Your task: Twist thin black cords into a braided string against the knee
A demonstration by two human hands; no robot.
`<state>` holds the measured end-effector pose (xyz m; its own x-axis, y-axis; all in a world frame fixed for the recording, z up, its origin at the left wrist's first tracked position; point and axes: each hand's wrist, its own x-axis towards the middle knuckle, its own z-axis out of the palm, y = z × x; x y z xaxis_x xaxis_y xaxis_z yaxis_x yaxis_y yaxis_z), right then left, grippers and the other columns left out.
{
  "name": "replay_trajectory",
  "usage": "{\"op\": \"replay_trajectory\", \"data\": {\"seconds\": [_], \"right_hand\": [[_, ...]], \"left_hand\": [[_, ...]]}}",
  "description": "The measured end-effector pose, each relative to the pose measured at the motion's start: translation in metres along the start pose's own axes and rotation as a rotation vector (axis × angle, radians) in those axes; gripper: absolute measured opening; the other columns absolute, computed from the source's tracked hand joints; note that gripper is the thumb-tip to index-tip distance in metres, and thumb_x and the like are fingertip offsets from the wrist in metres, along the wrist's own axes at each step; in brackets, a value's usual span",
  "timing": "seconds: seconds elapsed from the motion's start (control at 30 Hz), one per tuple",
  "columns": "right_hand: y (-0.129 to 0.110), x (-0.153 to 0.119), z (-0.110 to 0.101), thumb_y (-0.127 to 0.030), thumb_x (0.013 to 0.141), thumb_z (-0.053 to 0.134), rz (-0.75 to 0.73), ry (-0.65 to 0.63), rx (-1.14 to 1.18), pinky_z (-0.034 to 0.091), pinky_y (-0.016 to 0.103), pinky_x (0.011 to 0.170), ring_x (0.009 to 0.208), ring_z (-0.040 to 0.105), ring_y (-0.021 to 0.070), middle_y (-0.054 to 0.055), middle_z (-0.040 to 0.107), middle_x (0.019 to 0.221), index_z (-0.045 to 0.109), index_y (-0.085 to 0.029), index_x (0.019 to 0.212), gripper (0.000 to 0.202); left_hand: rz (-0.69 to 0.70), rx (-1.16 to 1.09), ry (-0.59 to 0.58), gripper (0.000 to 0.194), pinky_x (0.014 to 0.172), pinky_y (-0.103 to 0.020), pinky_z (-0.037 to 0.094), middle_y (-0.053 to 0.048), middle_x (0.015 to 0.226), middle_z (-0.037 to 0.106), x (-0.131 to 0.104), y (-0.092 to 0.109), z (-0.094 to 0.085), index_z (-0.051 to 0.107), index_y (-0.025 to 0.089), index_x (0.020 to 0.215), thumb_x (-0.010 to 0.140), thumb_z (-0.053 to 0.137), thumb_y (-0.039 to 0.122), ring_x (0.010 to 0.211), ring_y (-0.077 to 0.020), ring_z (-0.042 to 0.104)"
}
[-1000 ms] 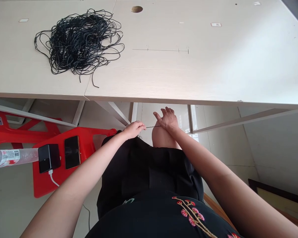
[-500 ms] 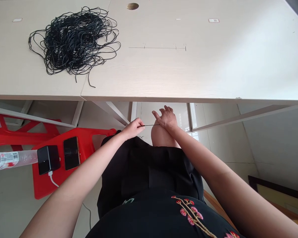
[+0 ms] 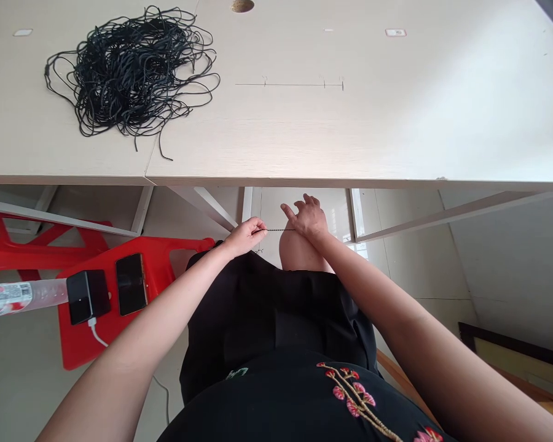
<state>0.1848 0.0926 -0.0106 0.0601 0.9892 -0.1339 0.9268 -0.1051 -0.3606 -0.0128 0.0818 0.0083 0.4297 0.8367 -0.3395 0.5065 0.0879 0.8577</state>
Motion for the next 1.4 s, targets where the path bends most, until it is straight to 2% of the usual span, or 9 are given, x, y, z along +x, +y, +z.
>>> {"op": "replay_trajectory", "data": {"seconds": [0.43, 0.6, 0.77, 0.87, 1.0, 1.27, 1.4], "right_hand": [[0.0017, 0.0014, -0.0004, -0.067, 0.085, 0.021, 0.002, -0.007, 0.013, 0.043, 0.043, 0.088, 0.126, 0.035, 0.0313, 0.015, 0.044, 0.134, 0.063, -0.015, 0.105, 0.07], [0.0011, 0.0007, -0.0013, -0.066, 0.085, 0.022, 0.001, -0.013, 0.014, 0.043, 0.043, 0.088, 0.128, 0.033, 0.0316, 0.016, 0.043, 0.135, 0.063, -0.014, 0.105, 0.07], [-0.0003, 0.0003, -0.0024, -0.067, 0.085, 0.022, 0.009, -0.023, 0.011, 0.043, 0.043, 0.089, 0.128, 0.033, 0.0312, 0.017, 0.043, 0.135, 0.063, -0.014, 0.105, 0.07], [-0.0008, 0.0005, -0.0023, -0.067, 0.085, 0.023, 0.017, -0.02, 0.008, 0.043, 0.043, 0.087, 0.126, 0.035, 0.0316, 0.016, 0.045, 0.133, 0.063, -0.014, 0.104, 0.069], [-0.0017, 0.0003, -0.003, -0.066, 0.085, 0.023, 0.014, -0.017, 0.008, 0.044, 0.042, 0.087, 0.126, 0.035, 0.0313, 0.016, 0.045, 0.132, 0.063, -0.014, 0.103, 0.068], [-0.0021, -0.0002, -0.0029, -0.067, 0.085, 0.02, 0.011, -0.027, -0.012, 0.045, 0.042, 0.084, 0.127, 0.034, 0.0311, 0.016, 0.043, 0.135, 0.063, -0.014, 0.104, 0.071], [-0.0007, 0.0, -0.0018, -0.067, 0.085, 0.021, 0.007, -0.019, -0.006, 0.046, 0.042, 0.084, 0.127, 0.034, 0.0308, 0.016, 0.044, 0.135, 0.063, -0.015, 0.104, 0.07]], "left_hand": [[-0.008, 0.228, -0.015, 0.023, 0.067, -0.027, 0.04, 0.001, 0.073, 0.053, 0.0005, 0.0027, -0.0001, 0.049, 0.02, 0.075, 0.083, 0.038, 0.04, 0.07, -0.0141, 0.049], [-0.041, 0.237, -0.032, 0.028, 0.074, -0.029, 0.042, -0.003, 0.087, 0.06, 0.0018, 0.0023, -0.0019, 0.057, 0.019, 0.078, 0.083, 0.04, 0.04, 0.081, -0.0174, 0.055], [-0.112, 0.193, 0.005, 0.029, 0.075, -0.03, 0.042, -0.002, 0.085, 0.064, 0.0015, 0.0003, -0.0019, 0.06, 0.02, 0.083, 0.081, 0.043, 0.043, 0.082, -0.0183, 0.056], [-0.094, 0.095, 0.0, 0.023, 0.072, -0.029, 0.041, -0.002, 0.086, 0.061, -0.0003, 0.0016, -0.0012, 0.056, 0.02, 0.085, 0.081, 0.044, 0.039, 0.078, -0.0157, 0.053], [-0.073, -0.004, -0.011, 0.014, 0.061, -0.026, 0.038, 0.003, 0.07, 0.051, -0.0029, 0.0026, 0.0001, 0.047, 0.02, 0.082, 0.074, 0.051, 0.031, 0.063, -0.0115, 0.047], [-0.035, 0.053, 0.021, 0.014, 0.065, -0.027, 0.039, 0.002, 0.071, 0.051, -0.0045, 0.0036, 0.0021, 0.047, 0.02, 0.078, 0.078, 0.047, 0.034, 0.067, -0.0124, 0.047], [-0.024, 0.095, 0.041, 0.017, 0.063, -0.026, 0.037, 0.003, 0.068, 0.048, -0.0035, 0.0027, 0.0038, 0.047, 0.02, 0.074, 0.08, 0.044, 0.036, 0.064, -0.0117, 0.044]]}}
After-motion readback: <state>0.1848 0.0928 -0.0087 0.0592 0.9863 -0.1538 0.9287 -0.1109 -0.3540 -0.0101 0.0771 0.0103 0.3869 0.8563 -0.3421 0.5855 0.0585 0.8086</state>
